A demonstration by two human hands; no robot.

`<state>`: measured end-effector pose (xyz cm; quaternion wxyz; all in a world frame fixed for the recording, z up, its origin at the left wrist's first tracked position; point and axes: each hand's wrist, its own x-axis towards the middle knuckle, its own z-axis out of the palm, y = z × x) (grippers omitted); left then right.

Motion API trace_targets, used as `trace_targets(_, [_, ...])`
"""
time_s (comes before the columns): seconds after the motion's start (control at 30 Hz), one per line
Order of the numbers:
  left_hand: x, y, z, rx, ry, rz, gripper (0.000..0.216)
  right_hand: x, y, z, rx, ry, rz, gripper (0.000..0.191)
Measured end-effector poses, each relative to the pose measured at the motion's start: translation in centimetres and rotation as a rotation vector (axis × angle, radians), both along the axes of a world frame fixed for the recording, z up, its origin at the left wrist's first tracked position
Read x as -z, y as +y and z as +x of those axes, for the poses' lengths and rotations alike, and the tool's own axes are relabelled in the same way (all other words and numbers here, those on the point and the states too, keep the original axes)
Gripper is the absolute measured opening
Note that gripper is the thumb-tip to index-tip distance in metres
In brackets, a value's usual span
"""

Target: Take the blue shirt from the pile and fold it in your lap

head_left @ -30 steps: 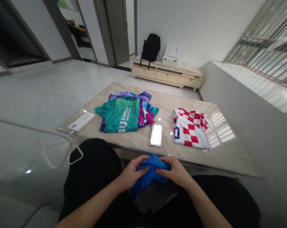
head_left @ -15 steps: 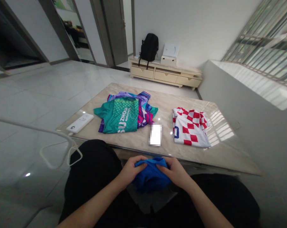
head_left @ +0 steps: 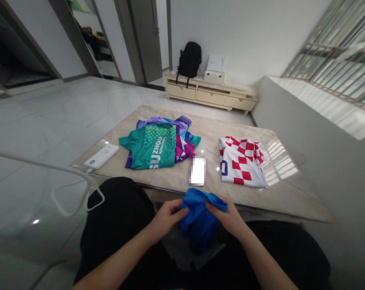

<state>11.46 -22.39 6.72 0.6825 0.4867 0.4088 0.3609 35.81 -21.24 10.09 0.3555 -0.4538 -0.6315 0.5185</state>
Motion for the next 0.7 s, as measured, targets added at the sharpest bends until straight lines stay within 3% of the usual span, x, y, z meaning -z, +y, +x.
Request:
trace_targets(0.07, [0.3, -0.2, 0.1, -0.006, 0.005, 0.003, 0.045, 0.4, 0.0, -0.3, -0.052, -0.072, 0.062, 0.022])
trace_targets(0.1, [0.4, -0.3, 0.2, 0.007, 0.015, 0.009, 0.047, 0.6, -0.1, -0.5, -0.084, -0.102, 0.066, 0.025])
trace_targets(0.2, [0.5, -0.7, 0.5, 0.105, 0.077, 0.058, 0.051, 1.3, -0.7, -1.3, -0.214, -0.158, -0.042, 0.068])
trace_targets(0.23, [0.4, -0.8, 0.5, 0.14, 0.107, 0.08, 0.052, 1.3, -0.9, -1.5, -0.27, -0.177, -0.07, 0.067])
trace_targets(0.3, [0.1, -1.0, 0.6, 0.183, 0.147, 0.106, 0.051, 1.0, -1.1, -1.5, -0.344, -0.226, -0.071, 0.04])
trace_targets(0.37, [-0.3, -0.9, 0.5, 0.191, 0.142, 0.104, 0.047, 0.4, -0.9, -1.1, -0.309, -0.252, -0.042, 0.016])
trace_targets(0.4, [-0.4, -0.8, 0.5, 0.192, 0.141, 0.11, 0.047, 0.2, -0.7, -0.6, -0.261, -0.241, -0.032, 0.013])
trace_targets(0.57, [-0.4, -0.4, 0.2, 0.275, 0.276, 0.189, 0.044, -0.2, 0.8, 1.8, 0.038, -0.032, -0.048, 0.025])
trace_targets(0.7, [-0.1, -0.5, 0.3, 0.26, 0.304, 0.217, 0.046, 0.1, 1.2, 2.1, 0.106, -0.205, 0.159, 0.006])
